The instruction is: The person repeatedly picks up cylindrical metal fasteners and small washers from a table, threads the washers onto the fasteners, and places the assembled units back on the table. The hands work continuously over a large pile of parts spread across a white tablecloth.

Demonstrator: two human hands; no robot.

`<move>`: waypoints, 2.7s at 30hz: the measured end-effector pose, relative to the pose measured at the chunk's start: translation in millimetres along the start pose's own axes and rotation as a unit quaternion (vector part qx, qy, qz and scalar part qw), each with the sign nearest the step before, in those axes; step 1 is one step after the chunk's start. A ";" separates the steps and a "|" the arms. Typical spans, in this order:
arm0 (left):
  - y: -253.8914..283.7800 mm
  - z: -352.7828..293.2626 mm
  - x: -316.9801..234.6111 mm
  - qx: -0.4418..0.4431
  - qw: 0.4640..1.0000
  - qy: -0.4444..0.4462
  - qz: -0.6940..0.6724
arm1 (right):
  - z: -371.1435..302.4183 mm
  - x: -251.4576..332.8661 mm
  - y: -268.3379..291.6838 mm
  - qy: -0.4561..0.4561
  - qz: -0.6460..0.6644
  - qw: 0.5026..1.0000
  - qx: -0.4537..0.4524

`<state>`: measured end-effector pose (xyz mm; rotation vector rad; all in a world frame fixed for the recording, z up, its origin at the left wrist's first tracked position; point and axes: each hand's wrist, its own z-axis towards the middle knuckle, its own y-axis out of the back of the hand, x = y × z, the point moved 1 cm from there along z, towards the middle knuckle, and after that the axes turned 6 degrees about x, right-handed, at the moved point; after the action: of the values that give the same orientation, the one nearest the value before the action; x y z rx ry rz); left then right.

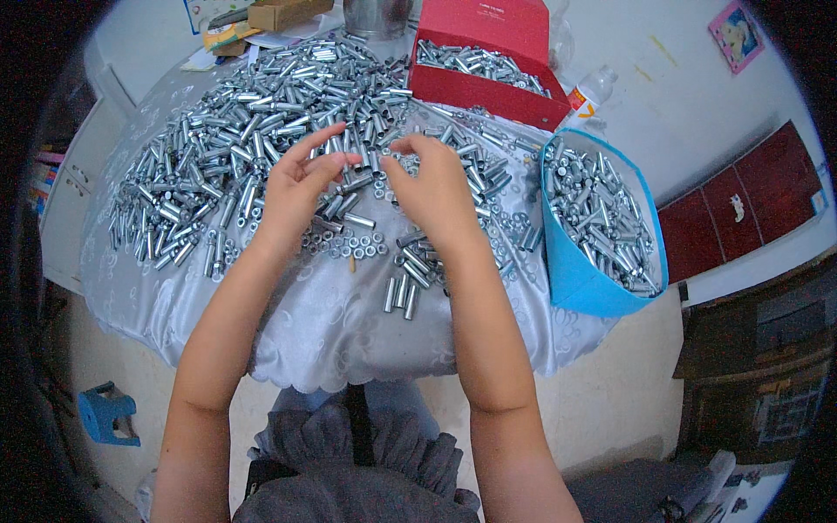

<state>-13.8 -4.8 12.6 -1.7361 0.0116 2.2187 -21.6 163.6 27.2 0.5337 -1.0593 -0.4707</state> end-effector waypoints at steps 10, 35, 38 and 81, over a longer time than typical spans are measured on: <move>2.0 0.6 2.5 -0.018 0.998 0.026 0.046 | -8.1 -5.2 -10.6 -0.092 -0.139 0.980 0.104; 4.5 0.7 3.1 -0.024 0.998 0.038 0.043 | -5.8 -14.5 -6.8 -0.018 -0.234 0.964 0.124; 4.8 0.7 2.6 -0.023 0.998 0.043 0.043 | -5.6 -16.5 -5.6 0.017 -0.235 0.968 0.085; 7.3 1.6 3.0 -0.064 0.989 0.127 -0.047 | -4.3 14.9 -12.6 -0.013 0.129 0.978 0.165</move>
<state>-17.8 -10.7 8.8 -2.0329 -0.1535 1.9580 -12.9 145.7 28.0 0.6714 -1.2208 -0.0712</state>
